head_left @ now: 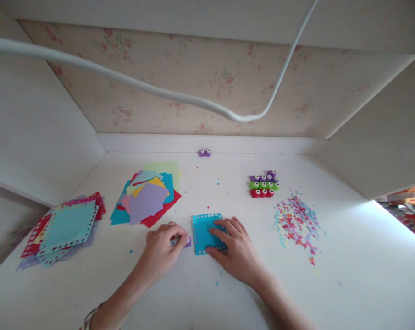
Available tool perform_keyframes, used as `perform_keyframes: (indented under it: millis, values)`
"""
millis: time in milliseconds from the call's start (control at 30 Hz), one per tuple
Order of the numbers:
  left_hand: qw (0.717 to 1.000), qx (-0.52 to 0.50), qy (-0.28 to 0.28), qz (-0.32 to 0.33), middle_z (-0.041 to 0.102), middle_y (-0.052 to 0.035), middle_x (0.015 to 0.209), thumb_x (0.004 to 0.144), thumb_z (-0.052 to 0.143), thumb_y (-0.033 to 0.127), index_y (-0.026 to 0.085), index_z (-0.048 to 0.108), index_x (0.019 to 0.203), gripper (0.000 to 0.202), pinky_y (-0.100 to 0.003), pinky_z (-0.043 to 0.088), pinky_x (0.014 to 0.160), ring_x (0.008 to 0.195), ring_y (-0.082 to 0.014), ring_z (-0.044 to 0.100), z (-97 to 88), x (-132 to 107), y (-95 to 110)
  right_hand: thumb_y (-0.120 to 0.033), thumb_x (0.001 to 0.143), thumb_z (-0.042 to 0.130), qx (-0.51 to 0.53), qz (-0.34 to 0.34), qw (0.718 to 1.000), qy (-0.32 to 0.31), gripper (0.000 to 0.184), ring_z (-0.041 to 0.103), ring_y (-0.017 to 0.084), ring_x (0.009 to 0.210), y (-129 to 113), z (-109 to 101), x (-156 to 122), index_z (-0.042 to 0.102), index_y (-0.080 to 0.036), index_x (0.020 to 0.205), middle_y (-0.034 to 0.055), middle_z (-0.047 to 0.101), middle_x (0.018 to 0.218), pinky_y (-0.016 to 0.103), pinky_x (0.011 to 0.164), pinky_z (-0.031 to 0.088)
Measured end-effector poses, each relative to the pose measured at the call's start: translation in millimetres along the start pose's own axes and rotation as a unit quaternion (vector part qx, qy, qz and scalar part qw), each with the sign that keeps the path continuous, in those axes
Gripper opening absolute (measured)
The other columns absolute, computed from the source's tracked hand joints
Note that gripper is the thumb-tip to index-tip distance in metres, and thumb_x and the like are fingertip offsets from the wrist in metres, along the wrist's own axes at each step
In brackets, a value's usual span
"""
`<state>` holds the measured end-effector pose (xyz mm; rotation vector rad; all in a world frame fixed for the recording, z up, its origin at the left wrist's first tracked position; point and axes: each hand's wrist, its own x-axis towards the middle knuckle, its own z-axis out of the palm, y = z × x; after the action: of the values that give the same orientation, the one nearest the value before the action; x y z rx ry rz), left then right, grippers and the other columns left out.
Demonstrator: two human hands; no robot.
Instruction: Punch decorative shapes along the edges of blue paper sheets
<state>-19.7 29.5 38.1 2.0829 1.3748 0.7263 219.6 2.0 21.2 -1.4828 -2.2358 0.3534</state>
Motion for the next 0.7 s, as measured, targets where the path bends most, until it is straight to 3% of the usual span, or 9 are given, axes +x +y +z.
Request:
perform_keyframes:
  millis: [267,467,600,700]
  values:
    - [0.992,0.067,0.108,0.024,0.075,-0.0052,0.099,0.099,0.051,0.037,0.024,0.072,0.1,0.025,-0.033,0.057,0.084,0.093,-0.0205,0.071,-13.1,-30,-45,-0.044,0.087,0.07,-0.003,0.004,1.0,-0.006,0.035,0.056,0.029,0.119,1,1,0,0.068,-0.028,0.118,0.0079,0.064,0.125,0.06,0.111,0.034]
    - [0.991,0.089,0.088,0.038,0.07,-0.0065,0.112,0.091,0.065,0.037,0.026,0.066,0.116,0.027,-0.038,0.058,0.09,0.103,-0.0241,0.068,-3.2,-36,-39,-0.041,0.092,0.065,0.016,0.008,1.0,-0.003,0.032,0.057,0.028,0.118,-3,-3,3,0.065,-0.027,0.121,0.0079,0.065,0.124,0.06,0.111,0.034]
    - [0.992,0.069,0.083,0.063,0.069,-0.0064,0.111,0.092,0.062,0.029,0.026,0.064,0.115,0.023,-0.037,0.058,0.091,0.102,-0.0231,0.069,3.8,-29,-35,-0.034,0.098,0.057,0.05,0.022,0.997,0.055,0.024,0.06,0.025,0.11,0,2,6,0.064,-0.023,0.118,0.0082,0.068,0.116,0.053,0.105,0.043]
    - [0.991,0.069,0.09,0.067,0.07,-0.007,0.11,0.093,0.061,0.034,0.025,0.063,0.115,0.024,-0.037,0.06,0.089,0.101,-0.0241,0.07,8.7,-26,-40,-0.03,0.099,0.054,0.085,0.038,0.989,0.111,0.019,0.062,0.024,0.103,6,8,8,0.065,-0.021,0.112,0.0082,0.07,0.107,0.044,0.093,0.052]
